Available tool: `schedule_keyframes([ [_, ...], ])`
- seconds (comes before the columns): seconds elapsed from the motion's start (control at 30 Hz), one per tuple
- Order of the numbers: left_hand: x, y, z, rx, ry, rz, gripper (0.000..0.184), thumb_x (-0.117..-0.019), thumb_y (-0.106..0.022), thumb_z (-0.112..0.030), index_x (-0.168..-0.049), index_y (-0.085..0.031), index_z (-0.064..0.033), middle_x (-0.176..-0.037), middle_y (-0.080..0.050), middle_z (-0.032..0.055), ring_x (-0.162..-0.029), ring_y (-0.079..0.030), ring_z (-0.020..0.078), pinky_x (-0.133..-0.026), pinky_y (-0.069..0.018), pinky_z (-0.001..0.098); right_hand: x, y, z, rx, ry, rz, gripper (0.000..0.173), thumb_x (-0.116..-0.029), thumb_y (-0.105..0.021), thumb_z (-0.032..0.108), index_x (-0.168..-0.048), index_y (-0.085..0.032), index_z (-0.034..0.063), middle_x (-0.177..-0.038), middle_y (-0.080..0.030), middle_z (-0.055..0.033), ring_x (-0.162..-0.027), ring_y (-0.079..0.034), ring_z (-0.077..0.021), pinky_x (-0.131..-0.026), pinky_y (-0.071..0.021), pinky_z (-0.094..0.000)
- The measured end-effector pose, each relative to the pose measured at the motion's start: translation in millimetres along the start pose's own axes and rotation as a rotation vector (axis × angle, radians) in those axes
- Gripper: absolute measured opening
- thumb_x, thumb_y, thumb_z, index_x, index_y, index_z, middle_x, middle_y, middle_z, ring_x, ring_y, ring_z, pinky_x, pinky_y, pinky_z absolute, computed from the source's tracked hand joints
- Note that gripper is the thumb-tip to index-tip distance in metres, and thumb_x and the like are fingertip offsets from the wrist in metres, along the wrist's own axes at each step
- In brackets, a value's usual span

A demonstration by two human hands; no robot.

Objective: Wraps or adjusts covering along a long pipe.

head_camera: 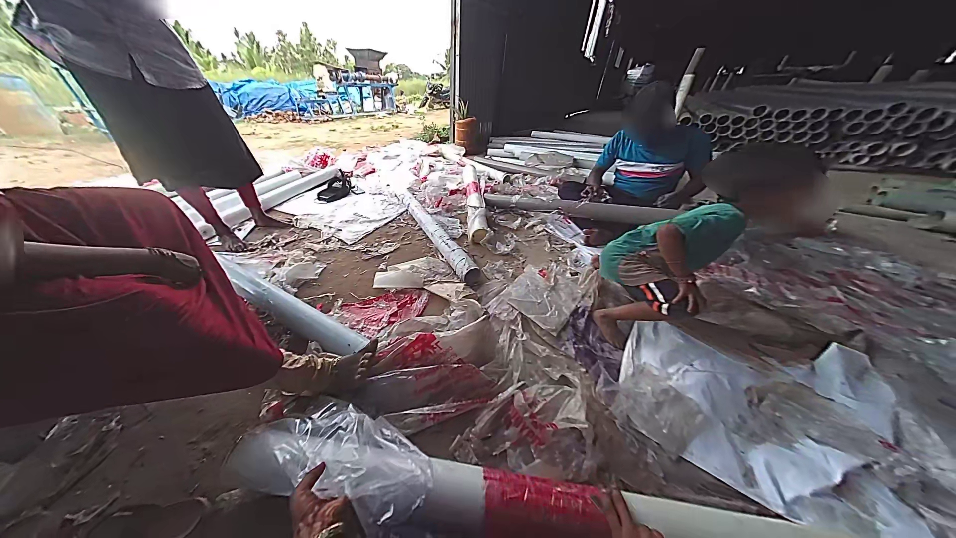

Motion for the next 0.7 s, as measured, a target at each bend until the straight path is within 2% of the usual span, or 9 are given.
schedule_keyframes([
  [0.07, -3.1, 1.5, 3.6, 0.012, 0.008, -0.008, 0.045, -0.1021, -0.043, -0.013, -0.145, -0.034, -0.0034, -0.128, -0.048, 0.0140, -0.107, -0.052, 0.0180, -0.089, -0.0484, 0.0376, -11.0, -6.8, -1.4, -0.004, -0.005, 0.077, 0.062, -0.1008, -0.054, 0.003, -0.159, -0.033, -0.0012, -0.162, -0.035, -0.0310, -0.106, -0.068, -0.0528, -0.086, -0.0554, -0.0622],
  [0.17, -3.5, -1.1, 9.5, 0.005, 0.043, -0.021, 0.047, -0.1023, -0.043, -0.013, -0.147, -0.033, -0.0034, -0.132, -0.047, 0.0152, -0.109, -0.052, 0.0195, -0.090, -0.0480, 0.0402, -44.3, -7.6, -5.9, -0.009, 0.026, 0.265, 0.105, -0.0788, -0.087, 0.028, -0.160, -0.027, -0.0009, -0.161, -0.030, -0.0337, -0.117, -0.062, -0.0542, -0.092, -0.0533, -0.0654],
  [0.23, 1.6, -2.1, 9.3, -0.003, 0.054, -0.048, 0.048, -0.1025, -0.044, -0.013, -0.148, -0.033, -0.0035, -0.136, -0.046, 0.0161, -0.111, -0.051, 0.0209, -0.092, -0.0472, 0.0411, -59.5, -2.6, -4.4, -0.043, 0.052, 0.366, 0.115, -0.0725, -0.093, 0.037, -0.160, -0.029, 0.0013, -0.161, -0.030, -0.0359, -0.130, -0.053, -0.0553, -0.103, -0.0459, -0.0677],
  [0.3, 4.7, -2.2, 8.2, -0.017, 0.049, -0.056, 0.050, -0.1028, -0.044, -0.014, -0.150, -0.031, -0.0039, -0.139, -0.045, 0.0164, -0.114, -0.051, 0.0212, -0.094, -0.0465, 0.0411, -77.0, -8.9, -7.7, -0.027, 0.086, 0.437, 0.114, -0.0721, -0.093, 0.040, -0.160, -0.032, 0.0017, -0.159, -0.031, -0.0379, -0.137, -0.048, -0.0549, -0.110, -0.0409, -0.0671],
  [0.37, 4.6, -1.1, 7.1, -0.043, 0.036, -0.042, 0.051, -0.1031, -0.044, -0.014, -0.151, -0.029, -0.0039, -0.141, -0.043, 0.0173, -0.117, -0.050, 0.0214, -0.095, -0.0459, 0.0420, -89.1, -15.4, -11.7, 0.024, 0.119, 0.480, 0.111, -0.0697, -0.094, 0.042, -0.157, -0.038, 0.0040, -0.157, -0.034, -0.0375, -0.134, -0.050, -0.0537, -0.107, -0.0451, -0.0652],
  [0.47, 9.2, -1.6, 6.7, -0.070, 0.034, -0.046, 0.051, -0.1039, -0.043, -0.013, -0.152, -0.029, -0.0030, -0.144, -0.042, 0.0185, -0.119, -0.049, 0.0223, -0.097, -0.0449, 0.0426, -91.5, -15.6, -13.6, 0.015, 0.106, 0.535, 0.108, -0.0687, -0.096, 0.040, -0.155, -0.041, 0.0067, -0.156, -0.039, -0.0326, -0.136, -0.050, -0.0487, -0.108, -0.0447, -0.0620],
  [0.57, 9.6, -0.4, 6.7, -0.071, 0.024, -0.060, 0.052, -0.1043, -0.044, -0.013, -0.153, -0.029, -0.0018, -0.148, -0.040, 0.0199, -0.122, -0.048, 0.0244, -0.099, -0.0436, 0.0444, -85.1, -13.6, -3.7, 0.023, 0.102, 0.541, 0.103, -0.0773, -0.090, 0.034, -0.157, -0.034, 0.0022, -0.149, -0.050, -0.0303, -0.136, -0.052, -0.0468, -0.111, -0.0421, -0.0626],
  [0.63, 8.2, 0.8, 6.9, -0.081, 0.019, -0.067, 0.051, -0.1039, -0.044, -0.013, -0.152, -0.030, -0.0014, -0.146, -0.042, 0.0197, -0.120, -0.049, 0.0247, -0.099, -0.0442, 0.0443, -74.3, -10.0, 2.5, 0.062, 0.087, 0.519, 0.084, -0.0907, -0.078, 0.026, -0.158, -0.034, 0.0018, -0.146, -0.054, -0.0308, -0.134, -0.053, -0.0499, -0.108, -0.0426, -0.0662],
  [0.7, 6.4, 2.8, 9.2, -0.104, 0.035, -0.047, 0.052, -0.1048, -0.043, -0.015, -0.153, -0.028, -0.0028, -0.147, -0.041, 0.0196, -0.121, -0.049, 0.0245, -0.099, -0.0441, 0.0449, -66.5, -7.5, 3.5, 0.073, 0.087, 0.481, 0.093, -0.0828, -0.085, 0.032, -0.157, -0.036, 0.0043, -0.147, -0.054, -0.0289, -0.132, -0.054, -0.0501, -0.105, -0.0432, -0.0682],
])
Point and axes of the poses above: each hand's wrist, its own x-axis away from the middle knuckle, its own y-axis out of the back of the hand, z = x × y, the point moved 10 cm from there along -x, towards the middle knuckle
